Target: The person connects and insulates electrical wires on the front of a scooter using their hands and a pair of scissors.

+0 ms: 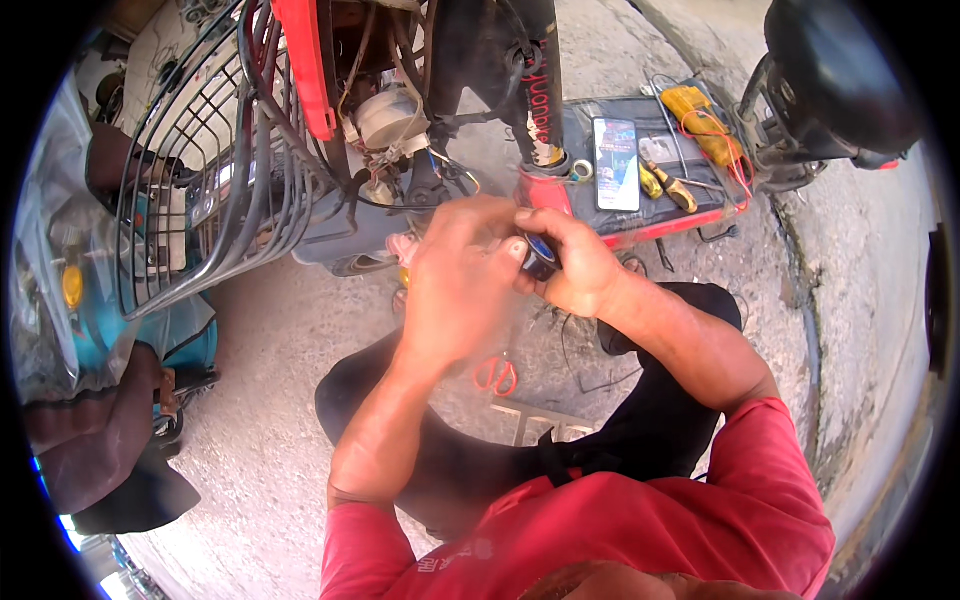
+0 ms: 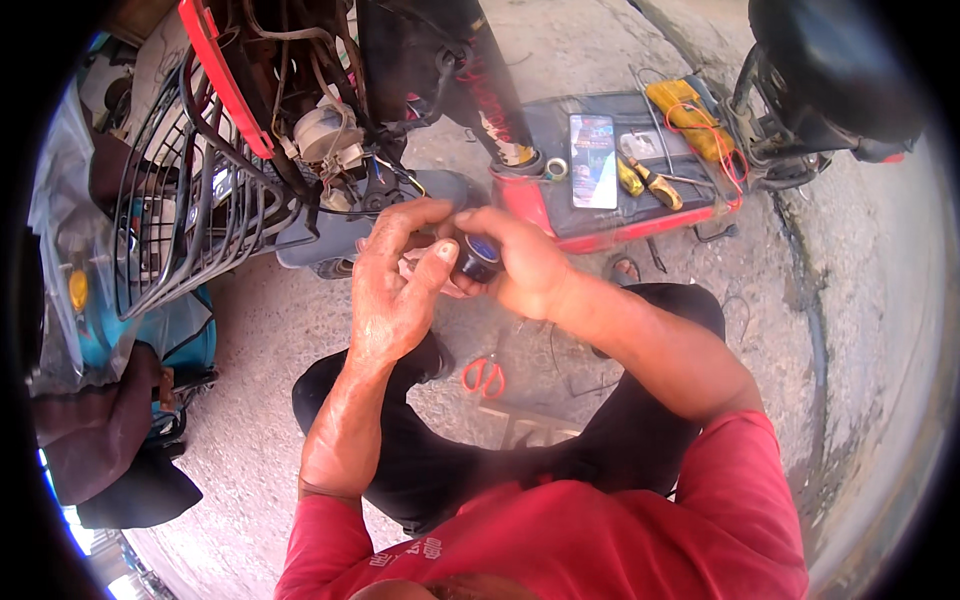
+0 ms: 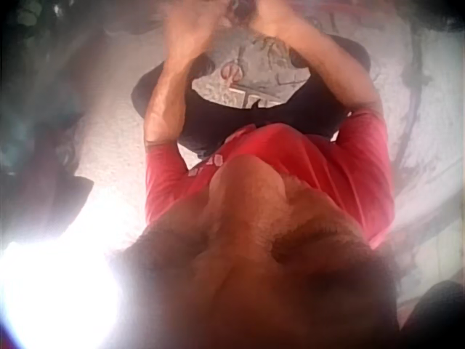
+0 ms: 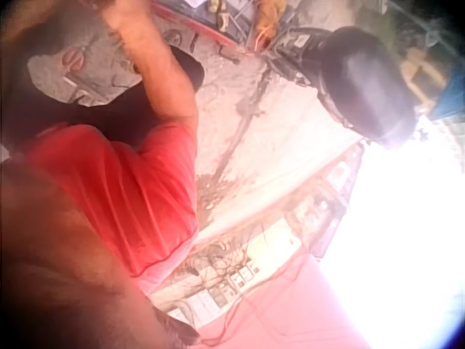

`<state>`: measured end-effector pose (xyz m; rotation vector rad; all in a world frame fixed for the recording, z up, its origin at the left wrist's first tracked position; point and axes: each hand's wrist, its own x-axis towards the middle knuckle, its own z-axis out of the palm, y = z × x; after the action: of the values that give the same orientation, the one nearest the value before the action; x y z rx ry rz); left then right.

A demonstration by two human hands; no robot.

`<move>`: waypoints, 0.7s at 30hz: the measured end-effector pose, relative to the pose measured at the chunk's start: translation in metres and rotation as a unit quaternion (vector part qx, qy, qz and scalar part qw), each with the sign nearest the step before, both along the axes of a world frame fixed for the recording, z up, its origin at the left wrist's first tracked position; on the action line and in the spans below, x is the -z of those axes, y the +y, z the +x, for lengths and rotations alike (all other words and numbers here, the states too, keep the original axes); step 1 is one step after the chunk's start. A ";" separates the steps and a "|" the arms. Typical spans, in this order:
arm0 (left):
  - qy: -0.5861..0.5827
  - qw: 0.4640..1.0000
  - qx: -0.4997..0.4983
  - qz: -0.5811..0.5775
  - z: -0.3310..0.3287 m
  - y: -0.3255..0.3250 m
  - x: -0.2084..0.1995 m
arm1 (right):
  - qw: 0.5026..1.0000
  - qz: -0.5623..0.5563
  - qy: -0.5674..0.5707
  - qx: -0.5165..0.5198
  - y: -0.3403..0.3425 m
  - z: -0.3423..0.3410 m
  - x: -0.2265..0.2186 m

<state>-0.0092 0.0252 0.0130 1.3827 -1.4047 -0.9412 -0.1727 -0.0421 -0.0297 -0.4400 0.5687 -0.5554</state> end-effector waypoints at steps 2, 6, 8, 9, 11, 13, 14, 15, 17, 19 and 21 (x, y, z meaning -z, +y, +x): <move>0.021 1.000 -0.010 -0.005 0.001 0.000 -0.006 | 0.999 0.012 0.038 0.019 -0.001 -0.002 -0.007; -0.040 0.999 -0.019 -0.027 0.003 0.001 -0.010 | 0.998 0.026 0.050 0.035 -0.002 -0.006 -0.013; -0.066 0.997 -0.013 -0.045 0.001 0.002 -0.010 | 0.998 0.023 0.047 0.031 -0.003 -0.009 -0.012; -0.089 0.994 -0.009 -0.064 0.001 0.003 -0.008 | 0.998 0.018 0.046 0.028 -0.003 -0.010 -0.011; -0.122 0.988 0.001 -0.098 0.002 0.003 -0.004 | 0.999 0.007 0.037 0.022 -0.004 -0.012 -0.008; -0.139 0.982 0.012 -0.128 0.004 0.002 0.001 | 1.000 -0.004 0.024 0.017 -0.005 -0.013 -0.005; -0.139 0.983 0.008 -0.123 0.004 0.002 0.001 | 0.999 -0.004 0.039 0.022 -0.004 -0.013 -0.006; -0.139 0.983 0.005 -0.118 0.003 0.002 0.001 | 0.998 -0.004 0.055 0.027 -0.003 -0.012 -0.008; -0.141 0.984 0.000 -0.112 0.002 0.002 0.002 | 0.996 -0.002 0.082 0.035 -0.002 -0.010 -0.013; -0.143 0.984 -0.004 -0.110 0.001 0.002 0.004 | 0.993 0.003 0.106 0.042 0.000 -0.008 -0.016; -0.144 0.983 -0.008 -0.118 0.001 0.002 0.007 | 0.994 -0.010 0.101 0.032 0.000 -0.009 -0.013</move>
<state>-0.0077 0.0267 0.0063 1.3844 -1.6584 -0.5573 -0.1814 -0.0420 -0.0169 -0.5015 0.7741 -0.5827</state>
